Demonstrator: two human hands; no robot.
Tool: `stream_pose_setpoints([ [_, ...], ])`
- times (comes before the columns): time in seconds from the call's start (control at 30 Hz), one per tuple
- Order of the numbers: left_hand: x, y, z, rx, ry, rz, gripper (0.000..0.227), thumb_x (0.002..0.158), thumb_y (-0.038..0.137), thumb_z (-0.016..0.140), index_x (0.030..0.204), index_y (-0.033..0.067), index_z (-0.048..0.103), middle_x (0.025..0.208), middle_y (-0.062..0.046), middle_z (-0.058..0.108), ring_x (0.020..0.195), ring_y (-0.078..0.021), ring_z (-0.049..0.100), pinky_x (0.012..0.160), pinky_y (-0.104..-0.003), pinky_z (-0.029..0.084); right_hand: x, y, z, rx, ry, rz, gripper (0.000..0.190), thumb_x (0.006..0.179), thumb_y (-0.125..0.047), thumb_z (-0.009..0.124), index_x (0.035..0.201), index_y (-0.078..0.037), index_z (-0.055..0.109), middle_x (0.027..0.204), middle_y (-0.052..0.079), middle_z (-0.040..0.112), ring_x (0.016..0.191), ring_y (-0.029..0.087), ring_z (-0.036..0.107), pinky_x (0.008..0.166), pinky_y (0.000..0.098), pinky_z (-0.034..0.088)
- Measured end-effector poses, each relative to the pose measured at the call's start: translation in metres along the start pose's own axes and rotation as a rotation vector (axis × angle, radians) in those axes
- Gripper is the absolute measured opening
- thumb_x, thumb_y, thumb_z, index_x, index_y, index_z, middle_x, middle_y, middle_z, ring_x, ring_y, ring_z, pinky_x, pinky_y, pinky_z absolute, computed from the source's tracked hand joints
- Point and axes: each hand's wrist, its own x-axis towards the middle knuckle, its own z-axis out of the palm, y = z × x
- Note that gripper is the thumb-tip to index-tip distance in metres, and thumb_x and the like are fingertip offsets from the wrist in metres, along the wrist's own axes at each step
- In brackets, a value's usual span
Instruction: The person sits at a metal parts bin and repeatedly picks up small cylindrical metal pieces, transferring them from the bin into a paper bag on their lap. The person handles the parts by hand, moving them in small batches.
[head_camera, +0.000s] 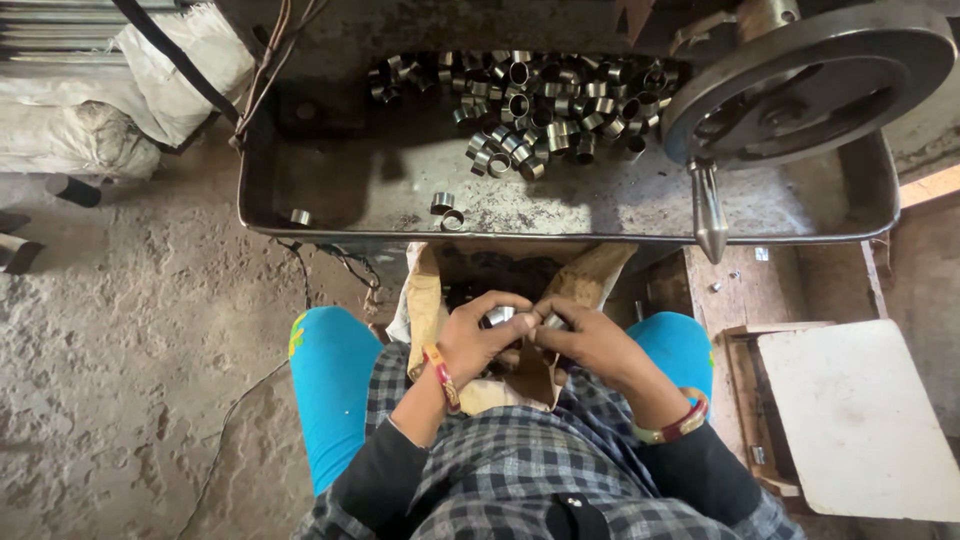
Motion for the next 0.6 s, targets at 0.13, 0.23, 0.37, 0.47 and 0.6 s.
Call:
stream_pose_setpoints([
  [0.13,0.004,-0.013,-0.004,0.115,0.057,-0.028,0.035,0.086,0.025,0.077,0.116,0.0079,0.075,0.098,-0.011,0.077,0.082,-0.0179,0.076,0.067,-0.03,0.064,0.001,0.001,-0.001,0.009,0.015,-0.055,0.023,0.092,-0.019,0.069,0.106,-0.001,0.068,0.089,0.005,0.066,0.076,0.012,0.065,0.055,0.0275,0.056],
  [0.23,0.004,-0.022,-0.003,0.744,0.274,0.513,0.043,0.072,0.031,0.084,0.107,0.0081,0.077,0.105,-0.02,0.075,0.099,-0.0369,0.07,0.084,-0.045,0.057,-0.002,0.005,-0.004,0.277,-0.03,0.017,0.023,0.094,-0.016,0.067,0.111,-0.001,0.066,0.089,0.008,0.066,0.076,0.017,0.066,0.055,0.031,0.057],
  [0.37,0.002,-0.017,0.0,0.858,0.333,0.678,0.028,0.079,0.019,0.077,0.103,0.0054,0.077,0.108,-0.016,0.076,0.112,-0.0401,0.064,0.098,-0.047,0.05,-0.008,0.01,-0.01,0.587,-0.023,0.091,0.024,0.094,-0.012,0.063,0.116,-0.002,0.063,0.1,0.007,0.069,0.082,0.022,0.071,0.059,0.0334,0.059],
  [0.47,0.001,-0.005,-0.002,0.796,0.29,0.637,0.02,0.089,0.007,0.064,0.104,0.0077,0.077,0.107,-0.012,0.077,0.104,-0.0333,0.069,0.095,-0.043,0.055,-0.011,0.016,-0.011,0.682,-0.049,0.078,0.025,0.095,-0.01,0.062,0.119,-0.003,0.061,0.103,0.011,0.069,0.085,0.025,0.072,0.06,0.0341,0.06],
  [0.6,0.002,0.004,-0.001,0.881,0.275,0.686,0.026,0.085,-0.002,0.059,0.104,0.0055,0.075,0.109,-0.012,0.075,0.1,-0.0355,0.067,0.089,-0.044,0.055,-0.014,0.024,-0.012,0.716,-0.043,0.076,0.027,0.095,-0.01,0.059,0.12,-0.001,0.06,0.105,0.012,0.07,0.086,0.024,0.072,0.06,0.0349,0.06],
])
